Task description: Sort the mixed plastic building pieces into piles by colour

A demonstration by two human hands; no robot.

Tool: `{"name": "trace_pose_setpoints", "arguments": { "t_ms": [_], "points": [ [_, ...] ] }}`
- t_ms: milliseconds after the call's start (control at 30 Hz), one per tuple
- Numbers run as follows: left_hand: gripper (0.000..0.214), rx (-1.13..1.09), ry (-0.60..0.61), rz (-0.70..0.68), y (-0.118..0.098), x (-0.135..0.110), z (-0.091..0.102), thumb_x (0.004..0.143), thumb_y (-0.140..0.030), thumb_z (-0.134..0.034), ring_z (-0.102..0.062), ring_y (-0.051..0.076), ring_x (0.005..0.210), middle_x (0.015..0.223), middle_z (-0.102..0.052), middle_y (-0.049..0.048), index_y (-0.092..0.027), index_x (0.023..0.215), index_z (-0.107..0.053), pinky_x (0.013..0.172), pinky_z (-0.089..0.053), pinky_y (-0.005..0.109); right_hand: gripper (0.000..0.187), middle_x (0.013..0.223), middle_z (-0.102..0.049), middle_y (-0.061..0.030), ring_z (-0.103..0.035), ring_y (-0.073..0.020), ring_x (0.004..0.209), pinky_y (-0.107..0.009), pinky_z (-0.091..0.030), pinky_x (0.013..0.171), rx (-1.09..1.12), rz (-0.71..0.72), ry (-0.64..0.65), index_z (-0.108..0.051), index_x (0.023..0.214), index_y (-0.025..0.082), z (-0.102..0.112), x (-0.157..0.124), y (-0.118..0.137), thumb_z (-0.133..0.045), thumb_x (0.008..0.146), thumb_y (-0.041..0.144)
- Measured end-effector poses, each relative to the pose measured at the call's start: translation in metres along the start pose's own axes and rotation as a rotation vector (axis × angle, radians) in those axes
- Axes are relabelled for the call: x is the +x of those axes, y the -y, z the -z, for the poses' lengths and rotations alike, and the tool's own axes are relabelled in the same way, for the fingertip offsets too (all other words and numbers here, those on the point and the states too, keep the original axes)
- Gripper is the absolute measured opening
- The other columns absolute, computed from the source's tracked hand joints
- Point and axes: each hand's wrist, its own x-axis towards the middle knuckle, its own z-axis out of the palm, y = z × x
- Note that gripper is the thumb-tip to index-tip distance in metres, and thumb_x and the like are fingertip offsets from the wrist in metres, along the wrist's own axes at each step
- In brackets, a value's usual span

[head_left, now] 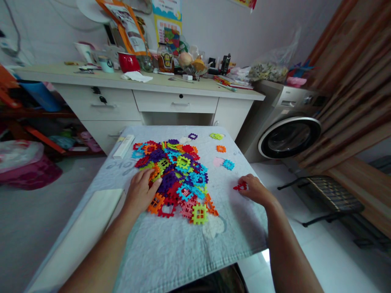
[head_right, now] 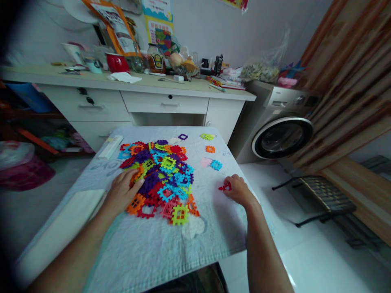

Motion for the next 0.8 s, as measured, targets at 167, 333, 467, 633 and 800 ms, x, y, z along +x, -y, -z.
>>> {"name": "trace_pose_setpoints", "arguments": {
  "t_ms": [167,333,467,633,800],
  "points": [
    [0.055,-0.005,-0.001,-0.004,0.001,0.000,-0.001,0.093,-0.056,-0.038,-0.053,0.031,0.118,0.123,-0.059,0.0170,-0.012,0.121,-0.057,0.107,-0.040,0.049,0.037,0.123,-0.061,-0.0112,-0.056,-0.0269,0.113,-0.038,-0.041,0.093,-0.055,-0.081,-0.010,-0.065,0.116,0.022,0.017,0.022,0.016,-0.068,0.080,0.031],
    [0.055,-0.011,0.003,0.008,0.002,-0.001,-0.001,0.093,-0.056,-0.039,-0.052,0.031,0.120,0.126,-0.058,0.0167,-0.013,0.123,-0.056,0.107,-0.040,0.049,0.051,0.133,-0.057,-0.0137,-0.053,-0.0327,0.119,-0.045,-0.041,0.095,-0.095,-0.183,-0.063,-0.054,0.134,0.021,0.016,0.066,0.042,-0.061,0.085,0.032],
    [0.055,-0.015,0.008,0.010,0.001,-0.001,0.000,0.092,-0.055,-0.040,-0.052,0.031,0.120,0.125,-0.058,0.0172,-0.013,0.123,-0.056,0.106,-0.041,0.050,0.052,0.131,-0.058,-0.0158,-0.055,-0.0333,0.117,-0.047,-0.043,0.092,-0.095,-0.269,-0.077,-0.052,0.136,0.020,0.000,0.083,0.048,-0.058,0.086,0.030],
    [0.053,-0.016,0.003,0.012,0.000,0.000,0.001,0.092,-0.054,-0.041,-0.052,0.031,0.120,0.126,-0.058,0.0170,-0.014,0.122,-0.057,0.105,-0.042,0.051,0.046,0.123,-0.060,-0.0165,-0.055,-0.0334,0.114,-0.046,-0.043,0.091,-0.059,-0.361,-0.199,-0.060,0.128,0.020,-0.011,0.082,0.041,-0.059,0.085,0.037],
    [0.053,-0.009,0.011,0.018,0.000,-0.001,0.001,0.093,-0.054,-0.041,-0.052,0.031,0.120,0.126,-0.057,0.0168,-0.014,0.123,-0.056,0.106,-0.042,0.050,0.053,0.135,-0.053,-0.0170,-0.049,-0.0359,0.121,-0.049,-0.040,0.096,-0.013,-0.329,-0.395,-0.058,0.131,0.019,-0.011,0.081,0.050,-0.063,0.083,0.042]
  ]
}}
